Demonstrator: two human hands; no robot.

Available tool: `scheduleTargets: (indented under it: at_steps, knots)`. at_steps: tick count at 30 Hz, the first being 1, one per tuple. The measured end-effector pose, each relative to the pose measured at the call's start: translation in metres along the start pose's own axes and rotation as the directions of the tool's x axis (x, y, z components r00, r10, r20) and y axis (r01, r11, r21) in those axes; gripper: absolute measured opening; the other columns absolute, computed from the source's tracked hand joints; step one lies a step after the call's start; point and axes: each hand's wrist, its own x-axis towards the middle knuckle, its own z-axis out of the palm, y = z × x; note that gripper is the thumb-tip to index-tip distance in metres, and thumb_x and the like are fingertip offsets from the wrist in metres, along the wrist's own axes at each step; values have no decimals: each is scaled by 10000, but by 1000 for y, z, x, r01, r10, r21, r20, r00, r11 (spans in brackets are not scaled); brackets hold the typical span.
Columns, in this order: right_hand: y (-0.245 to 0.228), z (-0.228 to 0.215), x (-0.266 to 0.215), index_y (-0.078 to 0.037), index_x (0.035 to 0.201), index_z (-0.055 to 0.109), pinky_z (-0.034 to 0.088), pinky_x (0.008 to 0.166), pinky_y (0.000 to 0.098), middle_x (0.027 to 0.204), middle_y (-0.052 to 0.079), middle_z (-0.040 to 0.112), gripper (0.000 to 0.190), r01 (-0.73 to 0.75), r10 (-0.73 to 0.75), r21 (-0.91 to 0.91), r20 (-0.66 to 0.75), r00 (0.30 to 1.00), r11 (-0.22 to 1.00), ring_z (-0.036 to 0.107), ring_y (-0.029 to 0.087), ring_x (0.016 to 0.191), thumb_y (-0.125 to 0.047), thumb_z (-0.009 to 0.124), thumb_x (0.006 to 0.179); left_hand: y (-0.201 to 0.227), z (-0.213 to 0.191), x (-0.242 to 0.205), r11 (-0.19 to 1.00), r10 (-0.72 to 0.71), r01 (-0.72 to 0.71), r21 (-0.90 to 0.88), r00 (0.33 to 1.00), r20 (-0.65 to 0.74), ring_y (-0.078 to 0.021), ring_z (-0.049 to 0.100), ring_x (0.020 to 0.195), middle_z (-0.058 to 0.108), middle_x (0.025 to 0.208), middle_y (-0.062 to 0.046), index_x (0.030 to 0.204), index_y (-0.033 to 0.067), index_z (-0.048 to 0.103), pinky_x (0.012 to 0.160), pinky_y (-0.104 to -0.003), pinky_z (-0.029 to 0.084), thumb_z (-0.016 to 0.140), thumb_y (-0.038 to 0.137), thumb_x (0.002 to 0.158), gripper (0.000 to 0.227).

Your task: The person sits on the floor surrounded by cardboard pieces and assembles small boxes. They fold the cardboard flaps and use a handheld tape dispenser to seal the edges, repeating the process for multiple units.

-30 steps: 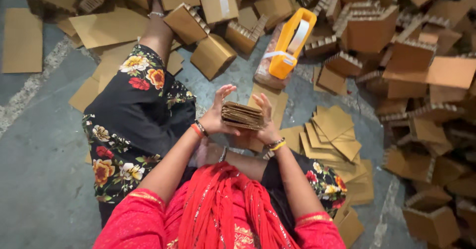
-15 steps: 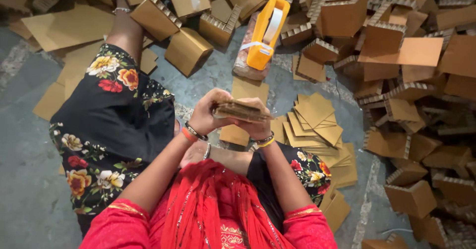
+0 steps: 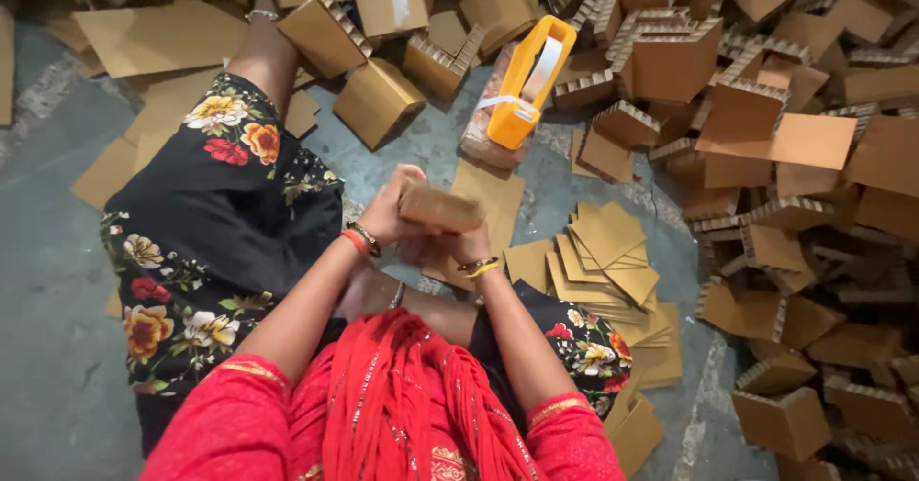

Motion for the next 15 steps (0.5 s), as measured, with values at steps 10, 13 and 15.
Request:
scheduleTargets:
  at_steps: [10, 13, 15]
  knots:
    - [-9, -94, -14, -34, 1290, 624, 554, 920, 407, 1124, 96, 739, 674, -739, 711, 29, 253, 657, 673, 706, 256, 1052, -354, 865, 748, -35, 98, 48, 879, -236, 246, 408, 969, -76, -431, 641, 1128, 622, 1242, -277, 1296, -18, 487, 958, -481, 523, 865, 628, 641, 995]
    - [22, -78, -34, 172, 1334, 467, 478, 917, 553, 1246, 386, 568, 1010, -585, 558, -331, -184, 809, 740, 556, 555, 1132, -353, 996, 653, -78, 115, 27, 829, -119, 183, 528, 981, -154, -449, 618, 1134, 587, 1236, -280, 1303, -41, 552, 963, -497, 514, 842, 650, 715, 952]
    - [32, -74, -35, 174, 1333, 480, 492, 917, 547, 1232, 389, 576, 1098, -617, 589, -351, -196, 784, 705, 573, 552, 1130, -428, 1019, 590, -94, 120, 32, 882, -152, 194, 429, 980, -132, -425, 636, 1119, 589, 1236, -278, 1313, -46, 581, 953, -483, 526, 813, 639, 770, 905]
